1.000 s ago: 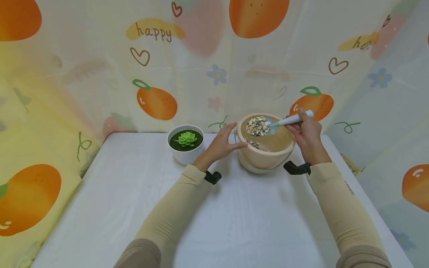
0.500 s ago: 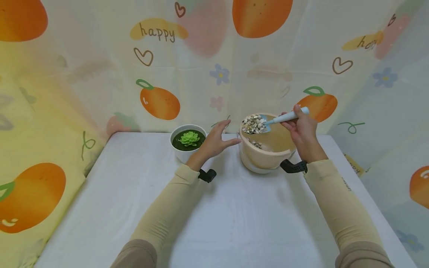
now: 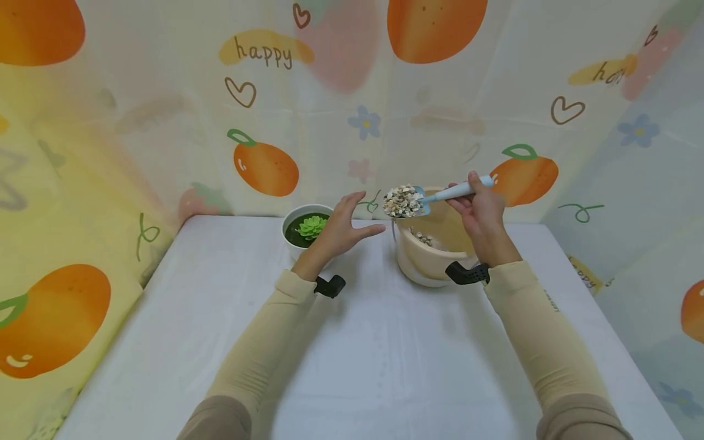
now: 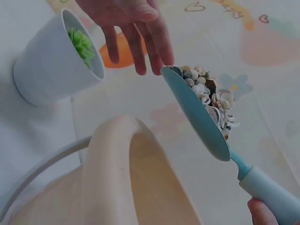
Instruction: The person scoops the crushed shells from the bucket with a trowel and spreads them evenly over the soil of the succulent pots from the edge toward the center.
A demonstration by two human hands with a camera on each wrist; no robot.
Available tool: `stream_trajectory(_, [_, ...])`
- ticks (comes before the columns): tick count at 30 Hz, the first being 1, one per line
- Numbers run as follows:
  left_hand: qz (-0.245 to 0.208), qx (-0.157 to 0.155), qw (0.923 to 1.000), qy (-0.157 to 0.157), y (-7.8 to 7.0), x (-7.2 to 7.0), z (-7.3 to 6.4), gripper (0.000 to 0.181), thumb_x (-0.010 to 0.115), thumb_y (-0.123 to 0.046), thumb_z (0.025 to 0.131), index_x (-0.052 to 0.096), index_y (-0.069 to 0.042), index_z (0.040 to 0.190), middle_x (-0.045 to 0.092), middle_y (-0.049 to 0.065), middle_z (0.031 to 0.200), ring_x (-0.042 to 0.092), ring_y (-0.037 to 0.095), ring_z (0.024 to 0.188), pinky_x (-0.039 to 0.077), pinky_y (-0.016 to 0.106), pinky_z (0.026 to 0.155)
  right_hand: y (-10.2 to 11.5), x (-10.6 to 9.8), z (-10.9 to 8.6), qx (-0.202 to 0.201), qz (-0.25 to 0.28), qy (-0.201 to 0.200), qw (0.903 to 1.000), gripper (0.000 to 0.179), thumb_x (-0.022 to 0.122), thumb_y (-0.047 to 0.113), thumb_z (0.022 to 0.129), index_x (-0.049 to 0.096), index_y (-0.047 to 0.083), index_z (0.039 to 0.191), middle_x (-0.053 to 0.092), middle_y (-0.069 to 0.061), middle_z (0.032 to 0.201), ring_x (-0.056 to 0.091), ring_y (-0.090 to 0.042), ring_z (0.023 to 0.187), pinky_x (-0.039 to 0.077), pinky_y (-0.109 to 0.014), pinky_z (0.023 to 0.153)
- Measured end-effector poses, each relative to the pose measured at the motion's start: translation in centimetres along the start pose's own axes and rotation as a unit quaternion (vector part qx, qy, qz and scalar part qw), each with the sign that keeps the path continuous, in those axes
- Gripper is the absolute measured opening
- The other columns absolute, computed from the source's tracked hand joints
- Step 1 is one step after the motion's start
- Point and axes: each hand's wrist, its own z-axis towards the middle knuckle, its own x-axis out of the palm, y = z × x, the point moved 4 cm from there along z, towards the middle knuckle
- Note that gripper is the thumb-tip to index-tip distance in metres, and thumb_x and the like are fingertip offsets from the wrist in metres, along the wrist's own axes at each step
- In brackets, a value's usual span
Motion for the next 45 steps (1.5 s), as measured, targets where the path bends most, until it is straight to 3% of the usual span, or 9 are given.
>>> stream_trajectory(2, [0.000,-0.002,1.0000,-0.004,0.2,-0.2,-0.1,0.092,0.074,-0.047,0.083,0.028,-0.011,0.154,0.027,0.012,0.159,0.028,0.032,0.146,0.030,0.053,0.116,-0.3,0.2,0.1,0.000,-0.001,-0.003,1.0000,0.022,0.061,0.019,0.095,0.054,0.005,0.110,0.063,-0.017,0.094,0.071,-0.025,0.080,0.045,-0.045,0.094])
stream_trajectory(7, [0.001,-0.007,0.9999,-0.012,0.7,-1.0,-0.6,0.093,0.074,-0.047,0.083,0.027,-0.011,0.154,0.025,0.012,0.160,0.028,0.032,0.146,0.029,0.053,0.117,-1.2,0.7,0.3,-0.001,-0.020,-0.009,0.9998,0.030,0.061,0.022,0.094,0.055,0.006,0.120,0.063,-0.017,0.099,0.069,-0.025,0.087,0.048,-0.044,0.094])
stream_trajectory(14, [0.004,-0.008,0.9996,-0.026,1.6,-2.0,-1.2,0.092,0.074,-0.046,0.083,0.027,-0.010,0.154,0.025,0.012,0.159,0.027,0.032,0.146,0.028,0.053,0.117,-2.5,1.4,0.2,0.015,-0.018,-0.004,0.9997,0.019,0.060,0.023,0.095,0.057,0.006,0.104,0.063,-0.016,0.096,0.069,-0.024,0.084,0.048,-0.043,0.095])
stream_trajectory(23, [0.014,-0.018,0.9992,-0.033,2.5,-2.9,-1.6,0.095,0.075,-0.048,0.081,0.027,-0.011,0.154,0.024,0.013,0.160,0.029,0.034,0.145,0.029,0.055,0.116,-3.8,2.0,0.2,0.014,-0.002,-0.016,0.9998,0.016,0.059,0.020,0.096,0.057,0.005,0.102,0.062,-0.019,0.100,0.067,-0.026,0.088,0.047,-0.045,0.099])
stream_trajectory(32, [0.004,-0.024,0.9989,-0.039,3.3,-4.0,-2.1,0.091,0.074,-0.044,0.083,0.027,-0.011,0.154,0.022,0.014,0.160,0.028,0.035,0.145,0.028,0.057,0.116,-5.2,2.5,0.4,0.017,-0.011,-0.012,0.9997,0.033,0.056,0.022,0.098,0.051,0.001,0.123,0.058,-0.021,0.111,0.066,-0.026,0.091,0.047,-0.044,0.099])
stream_trajectory(36, [0.007,-0.024,0.9989,-0.040,3.8,-4.4,-2.2,0.091,0.075,-0.042,0.083,0.026,-0.011,0.154,0.021,0.014,0.160,0.026,0.036,0.145,0.028,0.057,0.116,-5.7,2.9,0.5,0.019,-0.013,-0.008,0.9997,0.031,0.055,0.022,0.098,0.051,0.002,0.121,0.057,-0.020,0.108,0.064,-0.028,0.098,0.048,-0.044,0.100])
stream_trajectory(40, [0.008,-0.021,0.9986,-0.048,4.4,-4.9,-2.5,0.091,0.076,-0.042,0.082,0.027,-0.011,0.154,0.021,0.015,0.160,0.025,0.036,0.146,0.027,0.059,0.115,-6.3,3.3,0.5,0.023,-0.015,-0.003,0.9996,0.026,0.054,0.021,0.099,0.053,0.004,0.118,0.055,-0.022,0.116,0.062,-0.030,0.105,0.047,-0.045,0.101])
stream_trajectory(45, [0.009,-0.017,0.9981,-0.060,5.2,-5.7,-3.0,0.093,0.076,-0.048,0.081,0.029,-0.014,0.154,0.019,0.013,0.161,0.023,0.037,0.147,0.027,0.061,0.115,-7.1,3.9,0.4,0.024,-0.022,-0.003,0.9995,0.033,0.055,0.021,0.098,0.053,0.002,0.126,0.054,-0.025,0.124,0.061,-0.032,0.110,0.046,-0.046,0.102])
